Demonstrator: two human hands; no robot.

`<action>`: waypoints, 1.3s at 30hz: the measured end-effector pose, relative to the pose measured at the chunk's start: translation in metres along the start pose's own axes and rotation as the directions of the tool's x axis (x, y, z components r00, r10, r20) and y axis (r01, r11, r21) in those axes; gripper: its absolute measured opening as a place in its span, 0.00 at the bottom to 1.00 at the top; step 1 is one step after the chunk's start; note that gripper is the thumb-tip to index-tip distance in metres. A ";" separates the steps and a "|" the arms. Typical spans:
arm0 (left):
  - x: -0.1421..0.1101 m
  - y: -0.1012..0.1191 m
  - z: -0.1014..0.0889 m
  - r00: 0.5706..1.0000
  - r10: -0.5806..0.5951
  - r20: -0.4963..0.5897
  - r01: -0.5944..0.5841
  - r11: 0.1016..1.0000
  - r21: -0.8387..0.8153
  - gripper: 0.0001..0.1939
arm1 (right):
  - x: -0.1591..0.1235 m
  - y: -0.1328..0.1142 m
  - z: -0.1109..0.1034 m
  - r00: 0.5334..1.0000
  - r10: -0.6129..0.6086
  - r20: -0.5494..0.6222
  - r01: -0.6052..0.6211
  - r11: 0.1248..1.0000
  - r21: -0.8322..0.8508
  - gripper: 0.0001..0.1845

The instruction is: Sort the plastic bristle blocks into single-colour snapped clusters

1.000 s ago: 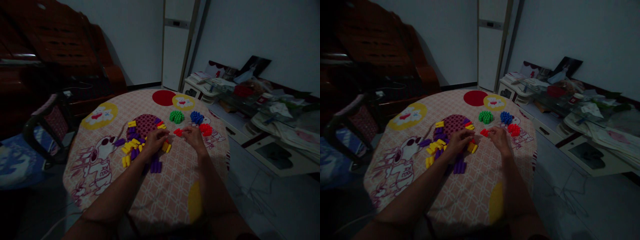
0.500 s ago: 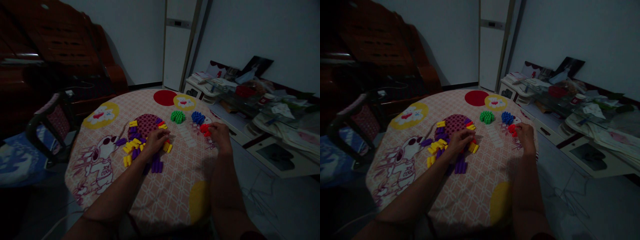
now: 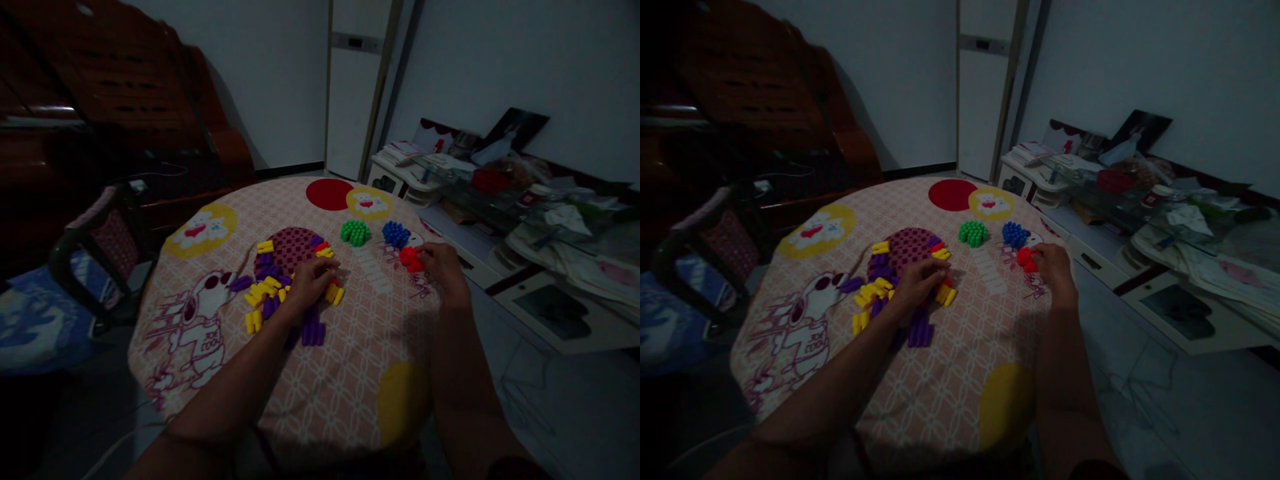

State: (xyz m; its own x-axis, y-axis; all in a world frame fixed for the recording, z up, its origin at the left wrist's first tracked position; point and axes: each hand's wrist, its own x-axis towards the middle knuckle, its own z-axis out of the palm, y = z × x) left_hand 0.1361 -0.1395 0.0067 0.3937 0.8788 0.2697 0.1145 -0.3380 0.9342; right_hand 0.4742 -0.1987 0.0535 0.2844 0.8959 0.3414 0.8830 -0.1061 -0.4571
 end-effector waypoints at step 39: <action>0.000 0.000 -0.004 1.000 0.008 -0.009 -0.008 1.000 -0.003 0.15 | -0.109 0.001 0.043 0.987 -0.145 -0.072 0.107 0.916 -0.386 0.19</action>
State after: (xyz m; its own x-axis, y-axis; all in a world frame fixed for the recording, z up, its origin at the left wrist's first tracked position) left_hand 0.1326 -0.1385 0.0074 0.3866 0.8790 0.2792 0.1081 -0.3439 0.9328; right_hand 0.4283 -0.2774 -0.0196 0.1792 0.8686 0.4620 0.9836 -0.1680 -0.0656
